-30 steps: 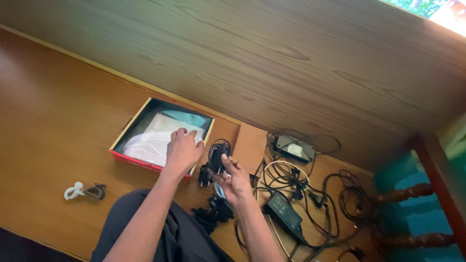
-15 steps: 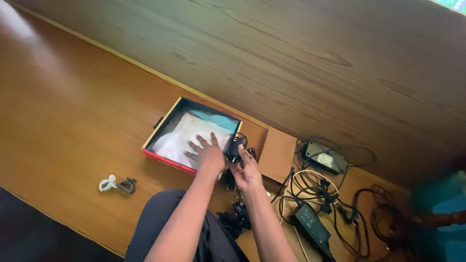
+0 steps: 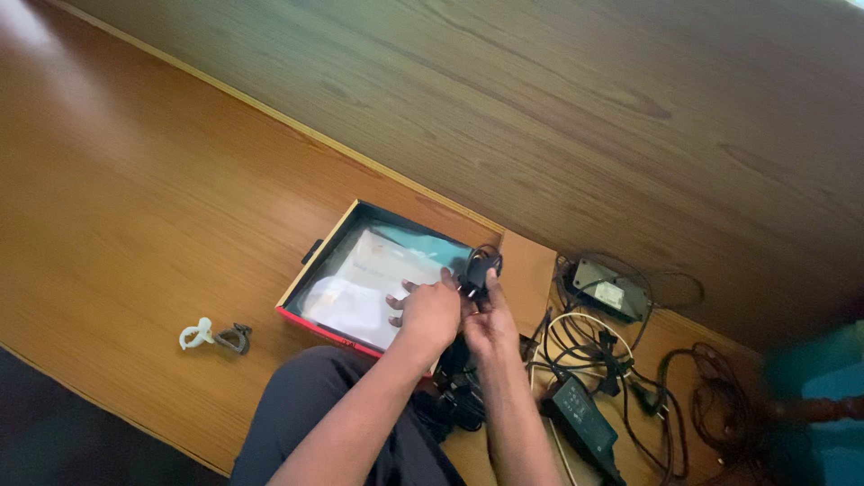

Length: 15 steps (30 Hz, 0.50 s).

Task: The person untangles several black power cables and adapters by hand, places components into a red and yellow box, and connects a small white adapter to a black cable.

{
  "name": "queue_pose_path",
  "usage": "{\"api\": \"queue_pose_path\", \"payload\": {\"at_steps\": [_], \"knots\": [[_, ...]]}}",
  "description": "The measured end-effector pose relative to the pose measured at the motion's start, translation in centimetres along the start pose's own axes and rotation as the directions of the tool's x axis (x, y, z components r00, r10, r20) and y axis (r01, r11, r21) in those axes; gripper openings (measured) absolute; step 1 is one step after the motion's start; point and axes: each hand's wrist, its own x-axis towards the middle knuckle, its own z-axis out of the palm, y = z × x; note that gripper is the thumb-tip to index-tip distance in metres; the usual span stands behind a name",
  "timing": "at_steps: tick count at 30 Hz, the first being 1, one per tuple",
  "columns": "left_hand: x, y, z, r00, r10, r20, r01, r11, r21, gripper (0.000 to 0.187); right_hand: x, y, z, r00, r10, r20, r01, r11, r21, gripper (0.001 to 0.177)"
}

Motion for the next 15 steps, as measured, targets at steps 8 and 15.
{"api": "queue_pose_path", "payload": {"at_steps": [8,15], "knots": [[-3.1,-2.0,-7.0,0.924,0.231,-0.305,-0.203,0.972,0.121,0.015,-1.3,-2.1,0.2,0.996,-0.060,-0.070,0.065,0.995,0.075,0.054],[-6.7,-7.6,-17.6,0.952,0.027,-0.306,-0.059,0.994,-0.094,0.037,-2.8,0.4,2.2,0.996,-0.056,0.065,0.052,0.997,0.061,0.049]]}}
